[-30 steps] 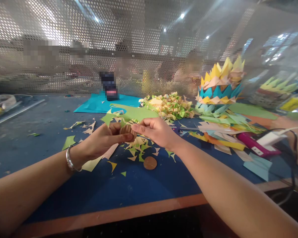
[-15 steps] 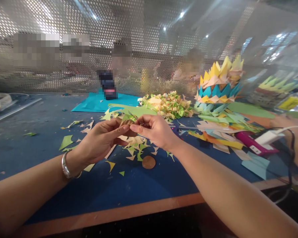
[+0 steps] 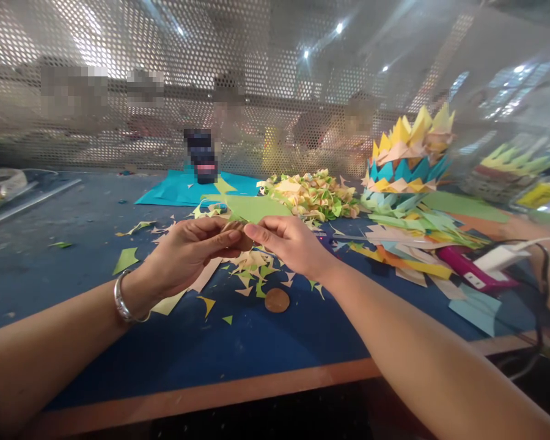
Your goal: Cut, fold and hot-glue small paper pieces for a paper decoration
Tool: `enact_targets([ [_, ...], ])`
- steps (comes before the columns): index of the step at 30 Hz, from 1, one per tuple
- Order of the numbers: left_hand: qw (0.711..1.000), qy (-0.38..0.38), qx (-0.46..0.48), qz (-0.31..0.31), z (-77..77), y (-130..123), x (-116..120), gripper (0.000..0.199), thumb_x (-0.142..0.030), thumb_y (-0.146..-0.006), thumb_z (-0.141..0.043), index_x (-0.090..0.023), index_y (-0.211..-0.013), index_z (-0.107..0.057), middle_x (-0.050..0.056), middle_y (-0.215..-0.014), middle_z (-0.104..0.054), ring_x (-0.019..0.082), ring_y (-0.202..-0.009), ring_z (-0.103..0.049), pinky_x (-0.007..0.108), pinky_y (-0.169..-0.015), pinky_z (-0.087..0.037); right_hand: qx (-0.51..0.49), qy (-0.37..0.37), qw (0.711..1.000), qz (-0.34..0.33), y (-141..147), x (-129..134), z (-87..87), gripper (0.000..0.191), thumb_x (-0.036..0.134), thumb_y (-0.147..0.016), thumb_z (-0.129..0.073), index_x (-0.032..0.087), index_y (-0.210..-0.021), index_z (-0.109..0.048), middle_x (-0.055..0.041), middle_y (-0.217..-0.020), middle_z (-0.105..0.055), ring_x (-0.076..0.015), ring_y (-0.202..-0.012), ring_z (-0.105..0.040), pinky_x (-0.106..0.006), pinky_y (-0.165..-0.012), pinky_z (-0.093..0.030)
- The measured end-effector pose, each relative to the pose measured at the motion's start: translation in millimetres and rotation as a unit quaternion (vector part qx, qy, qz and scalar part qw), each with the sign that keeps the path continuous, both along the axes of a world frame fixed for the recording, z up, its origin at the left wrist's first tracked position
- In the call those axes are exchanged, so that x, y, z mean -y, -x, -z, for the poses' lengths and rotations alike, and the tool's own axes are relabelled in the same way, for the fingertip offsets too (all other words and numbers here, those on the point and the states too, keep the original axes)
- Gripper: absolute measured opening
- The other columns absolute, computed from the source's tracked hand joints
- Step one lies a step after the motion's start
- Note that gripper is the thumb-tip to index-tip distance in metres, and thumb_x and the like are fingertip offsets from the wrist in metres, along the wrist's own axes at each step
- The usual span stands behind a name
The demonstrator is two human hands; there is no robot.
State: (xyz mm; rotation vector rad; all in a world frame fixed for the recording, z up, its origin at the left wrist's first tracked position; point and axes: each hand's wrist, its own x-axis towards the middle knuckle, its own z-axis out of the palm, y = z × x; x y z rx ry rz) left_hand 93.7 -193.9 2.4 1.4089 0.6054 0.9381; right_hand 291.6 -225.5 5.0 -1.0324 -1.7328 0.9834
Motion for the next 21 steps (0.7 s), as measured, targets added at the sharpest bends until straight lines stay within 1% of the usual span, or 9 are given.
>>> enact_targets([
  [3,1.0,-0.003,-0.009,0.012,-0.6,-0.1,0.6,0.018,-0.032,-0.078,-0.079,-0.015,-0.081,-0.075,0.002,-0.08,-0.07,0.014,-0.077,-0.065,0.029,-0.078,-0.054,0.004,-0.006,1.0,-0.006,-0.4,0.1,-0.5,0.053,0.061,-0.09,-0.062,0.021,-0.062,-0.042,0.0097,-0.054,-0.023,-0.0069,-0.047,-0.019,-0.027,-0.043,-0.015],
  [7,1.0,0.0,0.002,0.028,0.3,0.2,-0.4,0.013,-0.029,-0.079,-0.078,-0.016,-0.083,-0.076,0.002,-0.081,-0.073,0.013,-0.079,-0.066,0.027,-0.078,-0.053,0.014,-0.008,1.0,-0.005,-0.9,0.2,-0.9,0.054,0.061,-0.091,-0.061,0.021,-0.061,-0.039,0.0094,-0.054,-0.024,-0.0067,-0.047,-0.02,-0.026,-0.043,-0.016],
  [10,1.0,-0.011,-0.002,0.029,0.7,1.0,-1.7,0.011,-0.026,-0.082,-0.075,-0.016,-0.085,-0.077,0.002,-0.082,-0.073,0.013,-0.079,-0.066,0.025,-0.075,-0.052,0.019,-0.009,1.0,-0.007,-2.0,-0.4,-0.5,0.052,0.06,-0.092,-0.06,0.021,-0.062,-0.042,0.0091,-0.054,-0.026,-0.0064,-0.046,-0.02,-0.026,-0.043,-0.016],
  [14,0.998,-0.045,-0.023,0.024,-0.4,2.6,-3.0,0.01,-0.024,-0.084,-0.071,-0.015,-0.084,-0.075,0.002,-0.08,-0.07,0.012,-0.075,-0.064,0.023,-0.067,-0.05,0.031,-0.014,0.999,-0.006,-3.8,-0.9,0.0,0.05,0.059,-0.093,-0.058,0.02,-0.064,-0.049,0.009,-0.053,-0.028,-0.0063,-0.045,-0.021,-0.026,-0.042,-0.017],
  [21,0.994,-0.097,-0.036,0.026,-0.5,3.3,-3.7,0.015,-0.026,-0.087,-0.067,-0.014,-0.081,-0.072,0.002,-0.077,-0.065,0.012,-0.07,-0.059,0.022,-0.061,-0.046,0.043,-0.005,0.999,-0.001,-4.2,0.5,-2.0,0.051,0.06,-0.093,-0.058,0.019,-0.064,-0.051,0.0094,-0.051,-0.027,-0.0062,-0.044,-0.02,-0.026,-0.042,-0.017],
])
